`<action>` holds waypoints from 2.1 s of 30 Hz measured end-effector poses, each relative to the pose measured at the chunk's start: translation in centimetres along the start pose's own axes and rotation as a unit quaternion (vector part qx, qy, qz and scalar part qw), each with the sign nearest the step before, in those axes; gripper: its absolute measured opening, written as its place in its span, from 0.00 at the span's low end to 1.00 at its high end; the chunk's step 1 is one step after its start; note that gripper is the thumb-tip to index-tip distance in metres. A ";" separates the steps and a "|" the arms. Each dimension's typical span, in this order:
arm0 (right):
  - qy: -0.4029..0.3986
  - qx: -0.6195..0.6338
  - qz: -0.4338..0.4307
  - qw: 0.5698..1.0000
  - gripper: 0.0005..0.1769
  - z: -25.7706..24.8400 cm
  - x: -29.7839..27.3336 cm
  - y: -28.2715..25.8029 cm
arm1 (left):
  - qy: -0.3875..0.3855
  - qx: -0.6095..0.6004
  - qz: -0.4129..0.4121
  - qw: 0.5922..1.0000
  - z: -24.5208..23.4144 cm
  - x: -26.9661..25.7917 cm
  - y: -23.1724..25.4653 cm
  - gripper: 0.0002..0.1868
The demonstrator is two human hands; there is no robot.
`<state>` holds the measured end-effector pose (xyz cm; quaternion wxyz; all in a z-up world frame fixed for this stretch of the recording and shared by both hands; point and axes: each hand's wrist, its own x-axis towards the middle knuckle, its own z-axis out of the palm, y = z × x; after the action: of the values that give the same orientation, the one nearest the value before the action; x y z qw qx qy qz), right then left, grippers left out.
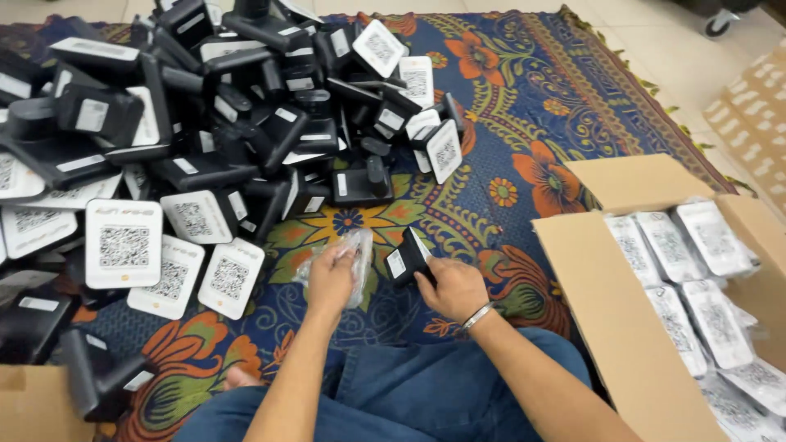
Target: The person packs electronic QR code payment devices into plastic bags and then places them into a cardboard box.
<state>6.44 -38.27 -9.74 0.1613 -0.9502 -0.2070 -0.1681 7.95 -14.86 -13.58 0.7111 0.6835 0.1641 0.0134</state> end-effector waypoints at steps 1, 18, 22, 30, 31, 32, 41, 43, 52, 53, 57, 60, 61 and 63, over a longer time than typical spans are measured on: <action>0.002 -0.002 0.006 1.000 0.16 0.1 -0.2 0.1 | -0.006 0.003 0.000 1.000 0.0 0.6 -1.8 0.12; -0.152 0.214 0.084 0.961 0.56 8.9 0.0 7.9 | -0.010 0.261 0.109 0.959 -1.7 -1.2 -1.0 0.15; -0.296 0.154 0.150 0.931 0.57 4.3 1.8 4.0 | -0.008 0.227 0.051 0.973 -2.5 -0.2 -1.9 0.14; -0.288 0.610 0.282 0.682 0.21 3.1 0.6 4.6 | -0.058 -0.103 -0.094 0.989 -4.2 2.0 -1.9 0.12; -0.289 0.608 0.281 0.684 0.21 1.8 0.7 3.5 | -0.058 -0.105 -0.093 0.988 -4.1 1.4 -0.2 0.12; -0.270 0.697 0.266 0.609 0.21 0.6 0.6 2.3 | -0.087 -0.127 -0.122 0.981 -4.0 0.7 1.3 0.12; -0.276 0.746 0.262 0.546 0.22 4.6 -1.7 -3.2 | -0.096 -0.125 -0.078 0.984 -5.8 0.7 0.6 0.16; -0.299 0.670 0.282 0.618 0.21 5.5 -2.4 -3.8 | -0.089 -0.053 -0.024 0.994 -5.6 -0.4 0.1 0.17; -0.079 0.710 0.473 0.516 0.18 7.3 -2.1 -1.6 | -0.141 0.449 0.268 0.841 2.2 -7.9 4.6 0.13; -0.060 0.741 0.436 0.507 0.18 6.6 -1.9 -1.9 | -0.142 0.455 0.253 0.842 2.5 -8.2 4.9 0.14; -0.039 0.723 0.321 0.610 0.22 5.1 -1.7 -4.6 | -0.031 0.381 0.238 0.893 2.5 -8.2 5.7 0.18; 0.015 0.633 0.333 0.699 0.27 9.5 -2.8 -4.4 | -0.021 0.329 0.149 0.932 1.9 -8.4 6.4 0.13; 0.014 0.634 0.334 0.697 0.27 10.5 -3.1 -3.9 | -0.020 0.331 0.148 0.932 2.0 -8.7 6.2 0.13; 0.066 0.602 0.354 0.713 0.30 12.3 -3.1 -2.8 | -0.166 0.239 0.163 0.943 2.2 -9.1 5.9 0.12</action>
<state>5.61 -32.30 -21.27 0.7601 -0.6423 0.0982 -0.0011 1.14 -18.83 -5.84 0.5323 0.8432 -0.0713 -0.0243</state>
